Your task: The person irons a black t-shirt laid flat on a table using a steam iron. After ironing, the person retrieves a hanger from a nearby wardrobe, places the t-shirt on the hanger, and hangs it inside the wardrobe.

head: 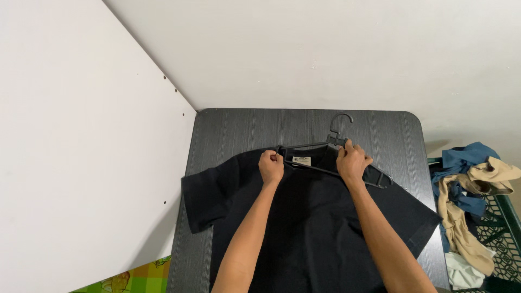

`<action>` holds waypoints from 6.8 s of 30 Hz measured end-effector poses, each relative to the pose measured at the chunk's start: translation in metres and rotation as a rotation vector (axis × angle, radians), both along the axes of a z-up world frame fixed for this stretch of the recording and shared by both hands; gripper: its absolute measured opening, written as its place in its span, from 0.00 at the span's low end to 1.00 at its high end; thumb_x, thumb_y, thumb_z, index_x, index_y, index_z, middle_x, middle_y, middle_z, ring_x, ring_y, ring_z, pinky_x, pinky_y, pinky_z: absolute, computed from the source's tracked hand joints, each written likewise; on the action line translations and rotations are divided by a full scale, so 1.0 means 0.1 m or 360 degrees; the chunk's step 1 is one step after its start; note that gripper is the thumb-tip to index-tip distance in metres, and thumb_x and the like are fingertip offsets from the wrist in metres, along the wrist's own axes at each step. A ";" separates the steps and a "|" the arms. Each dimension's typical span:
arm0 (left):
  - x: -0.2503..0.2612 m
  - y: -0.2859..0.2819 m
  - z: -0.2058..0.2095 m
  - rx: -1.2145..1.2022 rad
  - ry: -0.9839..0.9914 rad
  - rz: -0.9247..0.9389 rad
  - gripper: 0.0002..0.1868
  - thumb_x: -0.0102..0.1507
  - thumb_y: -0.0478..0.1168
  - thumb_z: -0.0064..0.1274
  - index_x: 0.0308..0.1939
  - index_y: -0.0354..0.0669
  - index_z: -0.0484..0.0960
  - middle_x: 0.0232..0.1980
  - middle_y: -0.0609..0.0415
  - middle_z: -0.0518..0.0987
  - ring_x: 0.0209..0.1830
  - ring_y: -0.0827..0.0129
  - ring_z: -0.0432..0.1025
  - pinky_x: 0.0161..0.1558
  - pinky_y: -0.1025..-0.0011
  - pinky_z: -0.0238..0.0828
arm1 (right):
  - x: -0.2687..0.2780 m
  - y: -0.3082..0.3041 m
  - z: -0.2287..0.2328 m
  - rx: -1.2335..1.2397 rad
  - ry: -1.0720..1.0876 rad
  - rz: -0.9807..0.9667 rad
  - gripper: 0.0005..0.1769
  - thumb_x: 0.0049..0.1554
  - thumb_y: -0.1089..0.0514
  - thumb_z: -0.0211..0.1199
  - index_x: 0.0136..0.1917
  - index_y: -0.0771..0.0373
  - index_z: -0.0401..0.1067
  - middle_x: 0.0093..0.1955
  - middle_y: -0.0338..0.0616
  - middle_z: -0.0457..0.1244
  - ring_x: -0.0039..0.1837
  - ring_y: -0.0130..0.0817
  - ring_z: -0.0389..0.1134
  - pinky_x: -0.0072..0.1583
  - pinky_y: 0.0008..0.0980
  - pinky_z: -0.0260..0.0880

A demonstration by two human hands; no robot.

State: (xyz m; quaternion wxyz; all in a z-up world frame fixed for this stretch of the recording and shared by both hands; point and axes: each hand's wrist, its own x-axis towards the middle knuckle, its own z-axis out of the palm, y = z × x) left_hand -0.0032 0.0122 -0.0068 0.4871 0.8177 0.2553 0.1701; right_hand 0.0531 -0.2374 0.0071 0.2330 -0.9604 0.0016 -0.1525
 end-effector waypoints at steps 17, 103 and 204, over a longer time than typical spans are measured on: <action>-0.16 0.24 0.27 0.0745 -0.0451 -0.0211 0.10 0.64 0.40 0.56 0.46 0.39 0.83 0.45 0.49 0.78 0.50 0.57 0.72 0.55 0.59 0.67 | -0.11 0.95 0.08 0.0258 0.0112 0.0500 0.14 0.62 0.54 0.66 0.55 0.65 0.76 0.35 0.45 0.65 0.38 0.41 0.67 0.47 0.48 0.62; -0.30 -0.75 -0.12 0.1327 -0.0126 -0.0975 0.08 0.66 0.41 0.55 0.44 0.40 0.83 0.46 0.51 0.77 0.49 0.60 0.71 0.49 0.58 0.63 | 0.15 -0.16 -0.35 -0.0015 0.0191 0.0677 0.17 0.54 0.64 0.60 0.57 0.60 0.79 0.61 0.60 0.60 0.61 0.59 0.64 0.62 0.51 0.70; -0.20 0.70 -0.34 0.1057 0.0001 -0.0106 0.10 0.68 0.40 0.51 0.50 0.40 0.81 0.54 0.49 0.75 0.61 0.55 0.68 0.68 0.49 0.60 | -0.05 0.51 -0.18 -0.0798 0.0193 0.0180 0.07 0.51 0.58 0.64 0.41 0.59 0.82 0.59 0.45 0.67 0.70 0.53 0.58 0.70 0.60 0.49</action>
